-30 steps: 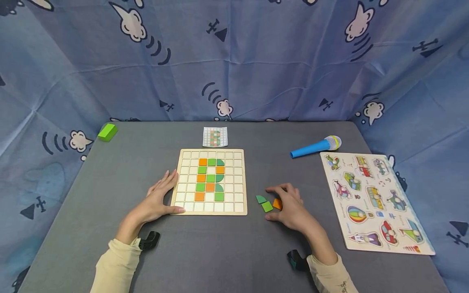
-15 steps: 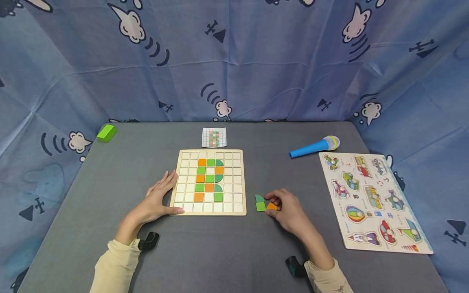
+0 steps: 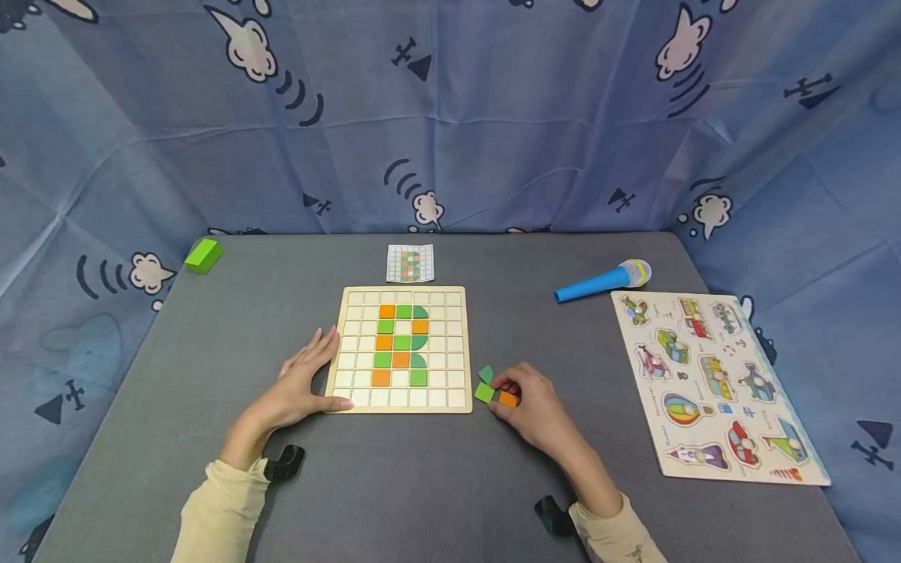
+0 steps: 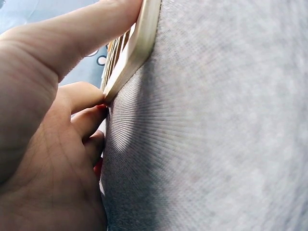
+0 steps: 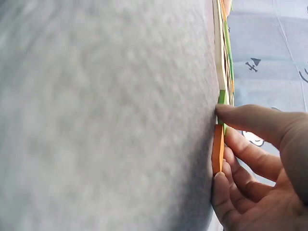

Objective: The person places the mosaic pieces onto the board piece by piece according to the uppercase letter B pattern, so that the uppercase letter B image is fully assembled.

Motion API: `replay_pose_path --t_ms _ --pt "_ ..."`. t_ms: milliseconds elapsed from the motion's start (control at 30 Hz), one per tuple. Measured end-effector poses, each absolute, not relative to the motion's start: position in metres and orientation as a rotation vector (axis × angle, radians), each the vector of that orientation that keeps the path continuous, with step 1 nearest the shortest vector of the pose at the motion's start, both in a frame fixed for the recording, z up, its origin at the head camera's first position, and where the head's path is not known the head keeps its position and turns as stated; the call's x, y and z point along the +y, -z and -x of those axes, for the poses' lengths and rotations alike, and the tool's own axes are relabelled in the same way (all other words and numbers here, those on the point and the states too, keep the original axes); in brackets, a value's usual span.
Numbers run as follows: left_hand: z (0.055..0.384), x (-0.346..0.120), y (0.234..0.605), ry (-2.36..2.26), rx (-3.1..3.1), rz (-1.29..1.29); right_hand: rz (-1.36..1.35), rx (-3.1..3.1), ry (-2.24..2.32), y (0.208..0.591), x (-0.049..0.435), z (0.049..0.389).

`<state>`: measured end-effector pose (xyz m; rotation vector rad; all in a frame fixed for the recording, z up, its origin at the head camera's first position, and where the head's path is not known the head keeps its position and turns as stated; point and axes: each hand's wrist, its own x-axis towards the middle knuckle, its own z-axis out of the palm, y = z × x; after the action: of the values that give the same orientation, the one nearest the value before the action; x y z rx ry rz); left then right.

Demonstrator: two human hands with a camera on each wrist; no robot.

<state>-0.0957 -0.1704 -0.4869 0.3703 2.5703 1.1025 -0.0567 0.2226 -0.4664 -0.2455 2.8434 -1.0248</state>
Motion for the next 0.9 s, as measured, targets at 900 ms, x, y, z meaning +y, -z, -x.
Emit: replay_pose_path --t_ms 900 --pt "0.096 -0.173 0.488 -1.128 2.552 -0.376 0.345 2.696 1.345 0.467 0.125 0.067"
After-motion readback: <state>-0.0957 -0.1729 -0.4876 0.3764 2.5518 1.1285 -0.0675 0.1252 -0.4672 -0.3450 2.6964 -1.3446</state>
